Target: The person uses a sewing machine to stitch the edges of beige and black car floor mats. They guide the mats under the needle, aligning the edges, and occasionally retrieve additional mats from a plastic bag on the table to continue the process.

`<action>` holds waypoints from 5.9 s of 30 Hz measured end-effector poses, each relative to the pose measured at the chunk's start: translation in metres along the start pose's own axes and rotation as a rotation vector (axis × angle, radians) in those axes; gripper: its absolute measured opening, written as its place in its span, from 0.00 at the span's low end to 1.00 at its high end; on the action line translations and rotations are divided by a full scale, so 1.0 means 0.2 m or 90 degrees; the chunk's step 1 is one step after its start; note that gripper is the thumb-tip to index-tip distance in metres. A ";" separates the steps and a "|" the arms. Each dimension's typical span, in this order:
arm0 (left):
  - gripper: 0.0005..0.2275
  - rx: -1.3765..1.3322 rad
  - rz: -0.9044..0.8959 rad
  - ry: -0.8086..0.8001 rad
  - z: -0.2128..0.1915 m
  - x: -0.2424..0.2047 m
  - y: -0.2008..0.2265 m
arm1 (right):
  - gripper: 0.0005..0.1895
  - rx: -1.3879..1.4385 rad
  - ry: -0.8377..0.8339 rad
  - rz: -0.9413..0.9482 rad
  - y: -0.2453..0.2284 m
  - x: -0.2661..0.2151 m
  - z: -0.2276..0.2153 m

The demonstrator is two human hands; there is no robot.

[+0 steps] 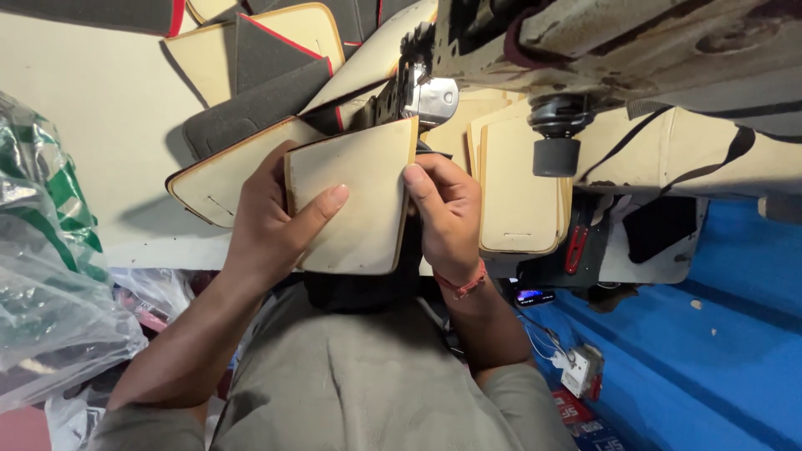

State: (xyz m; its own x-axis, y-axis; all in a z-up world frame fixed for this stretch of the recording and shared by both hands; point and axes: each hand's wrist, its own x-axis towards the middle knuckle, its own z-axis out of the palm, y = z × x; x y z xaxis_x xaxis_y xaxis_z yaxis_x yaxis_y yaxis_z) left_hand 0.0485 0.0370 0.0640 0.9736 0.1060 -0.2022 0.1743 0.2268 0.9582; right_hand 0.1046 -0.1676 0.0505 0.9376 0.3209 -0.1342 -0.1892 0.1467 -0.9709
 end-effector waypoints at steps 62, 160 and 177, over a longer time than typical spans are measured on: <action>0.22 -0.176 0.002 -0.003 0.01 0.15 0.00 | 0.23 -0.763 0.694 -0.552 -0.08 -0.10 -1.09; 0.17 -0.266 0.041 -0.015 -0.03 0.46 0.02 | 0.11 -0.031 0.013 -0.093 -0.02 0.11 0.12; 0.17 -0.412 0.010 0.282 0.19 0.33 -0.14 | 0.09 -0.171 -0.040 0.014 0.15 -0.18 0.07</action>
State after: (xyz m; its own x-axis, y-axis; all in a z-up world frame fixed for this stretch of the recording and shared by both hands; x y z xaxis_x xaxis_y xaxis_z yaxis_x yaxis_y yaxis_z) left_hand 0.1138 0.0019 0.0319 0.8023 0.4586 -0.3821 -0.0911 0.7267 0.6809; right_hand 0.0616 -0.1607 0.0297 0.9127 0.3796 -0.1514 -0.1172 -0.1118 -0.9868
